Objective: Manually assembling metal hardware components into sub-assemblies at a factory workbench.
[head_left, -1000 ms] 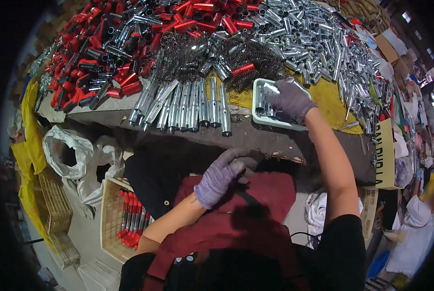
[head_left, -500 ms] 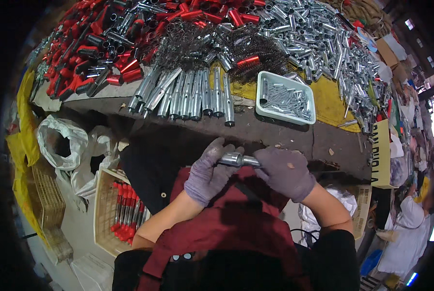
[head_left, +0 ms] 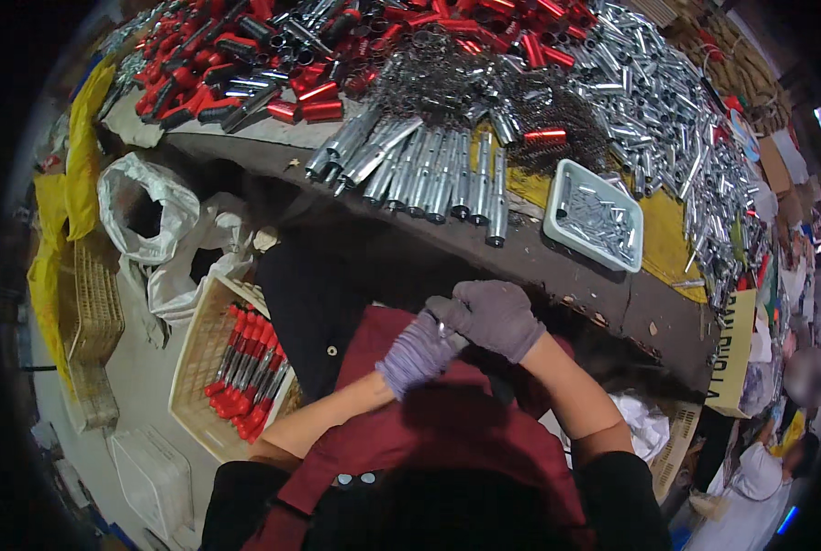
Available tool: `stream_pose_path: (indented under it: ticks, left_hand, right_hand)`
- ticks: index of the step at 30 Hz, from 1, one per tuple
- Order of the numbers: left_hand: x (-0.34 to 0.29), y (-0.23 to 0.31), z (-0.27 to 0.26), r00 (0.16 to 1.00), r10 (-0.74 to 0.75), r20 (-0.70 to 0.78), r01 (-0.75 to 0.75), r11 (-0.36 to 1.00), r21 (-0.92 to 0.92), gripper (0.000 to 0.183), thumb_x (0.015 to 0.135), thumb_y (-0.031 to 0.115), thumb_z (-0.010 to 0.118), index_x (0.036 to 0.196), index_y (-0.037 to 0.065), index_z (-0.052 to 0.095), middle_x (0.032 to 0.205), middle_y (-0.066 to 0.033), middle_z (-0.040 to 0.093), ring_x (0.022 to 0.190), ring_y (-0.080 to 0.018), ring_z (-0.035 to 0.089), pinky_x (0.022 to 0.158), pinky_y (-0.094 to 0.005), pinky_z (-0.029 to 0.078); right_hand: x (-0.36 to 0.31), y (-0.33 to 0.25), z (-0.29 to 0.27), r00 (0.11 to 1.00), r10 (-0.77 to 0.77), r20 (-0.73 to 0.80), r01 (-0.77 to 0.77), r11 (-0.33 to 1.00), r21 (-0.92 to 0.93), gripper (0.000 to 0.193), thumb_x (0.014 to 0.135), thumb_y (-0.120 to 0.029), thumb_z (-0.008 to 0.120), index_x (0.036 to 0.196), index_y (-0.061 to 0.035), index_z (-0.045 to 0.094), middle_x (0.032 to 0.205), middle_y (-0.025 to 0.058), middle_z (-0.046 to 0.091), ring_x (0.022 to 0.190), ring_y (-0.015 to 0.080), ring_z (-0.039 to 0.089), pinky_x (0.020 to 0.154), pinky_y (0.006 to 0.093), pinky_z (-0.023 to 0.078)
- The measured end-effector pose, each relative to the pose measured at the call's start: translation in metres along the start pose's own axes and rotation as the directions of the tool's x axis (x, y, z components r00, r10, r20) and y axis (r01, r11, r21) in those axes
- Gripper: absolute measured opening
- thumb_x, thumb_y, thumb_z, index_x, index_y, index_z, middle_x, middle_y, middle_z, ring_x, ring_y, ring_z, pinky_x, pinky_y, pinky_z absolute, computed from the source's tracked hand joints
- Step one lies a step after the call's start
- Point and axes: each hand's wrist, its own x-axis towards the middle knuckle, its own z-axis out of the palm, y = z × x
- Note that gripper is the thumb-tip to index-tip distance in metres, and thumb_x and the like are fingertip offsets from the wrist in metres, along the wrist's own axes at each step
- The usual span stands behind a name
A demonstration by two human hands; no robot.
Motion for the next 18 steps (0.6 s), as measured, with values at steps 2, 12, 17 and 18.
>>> stream_pose_path:
  ticks: [2, 12, 17, 18]
  left_hand:
    - [0.003, 0.006, 0.001, 0.996, 0.056, -0.071, -0.089, 0.759, -0.645, 0.019, 0.087, 0.017, 0.055, 0.102, 0.006, 0.050, 0.101, -0.0100, 0.051, 0.094, -0.0183, 0.053, 0.081, -0.0320, 0.044]
    - [0.025, 0.047, -0.102, 0.980, -0.195, 0.049, 0.198, 0.978, -0.071, 0.043, 0.085, 0.031, 0.058, 0.116, 0.003, 0.047, 0.093, -0.0138, 0.056, 0.088, -0.0195, 0.054, 0.079, -0.0330, 0.044]
    - [0.081, 0.023, -0.124, 0.874, 0.007, -0.486, 0.244, 0.858, 0.451, 0.046, 0.088, 0.031, 0.052, 0.127, 0.007, 0.042, 0.103, -0.0225, 0.059, 0.090, -0.0386, 0.059, 0.073, -0.0448, 0.048]
    - [0.094, 0.034, -0.127, 0.880, -0.138, -0.455, 0.395, 0.745, 0.538, 0.047, 0.088, 0.033, 0.049, 0.126, 0.007, 0.043, 0.104, -0.0224, 0.059, 0.091, -0.0384, 0.058, 0.075, -0.0458, 0.047]
  right_hand:
    - [-0.001, 0.010, 0.011, 0.979, -0.111, -0.172, 0.121, 0.992, 0.048, 0.040, 0.084, -0.043, 0.053, 0.071, -0.0068, 0.061, 0.070, 0.0126, 0.062, 0.066, 0.0363, 0.060, 0.066, 0.0442, 0.047]
    - [-0.030, 0.070, -0.046, 0.743, 0.088, -0.663, 0.201, 0.916, 0.347, 0.034, 0.086, -0.041, 0.050, 0.093, -0.0098, 0.063, 0.084, 0.0153, 0.062, 0.078, 0.0352, 0.059, 0.069, 0.0404, 0.047]
    - [-0.043, 0.159, -0.096, 0.567, 0.526, -0.634, -0.244, 0.843, 0.480, 0.038, 0.087, -0.041, 0.049, 0.092, -0.0056, 0.062, 0.090, 0.0196, 0.061, 0.085, 0.0366, 0.059, 0.074, 0.0419, 0.046]
    - [-0.043, 0.183, -0.104, 0.527, 0.565, -0.635, -0.319, 0.824, 0.468, 0.039, 0.087, -0.042, 0.047, 0.093, -0.0062, 0.062, 0.093, 0.0197, 0.061, 0.088, 0.0370, 0.058, 0.077, 0.0428, 0.045]
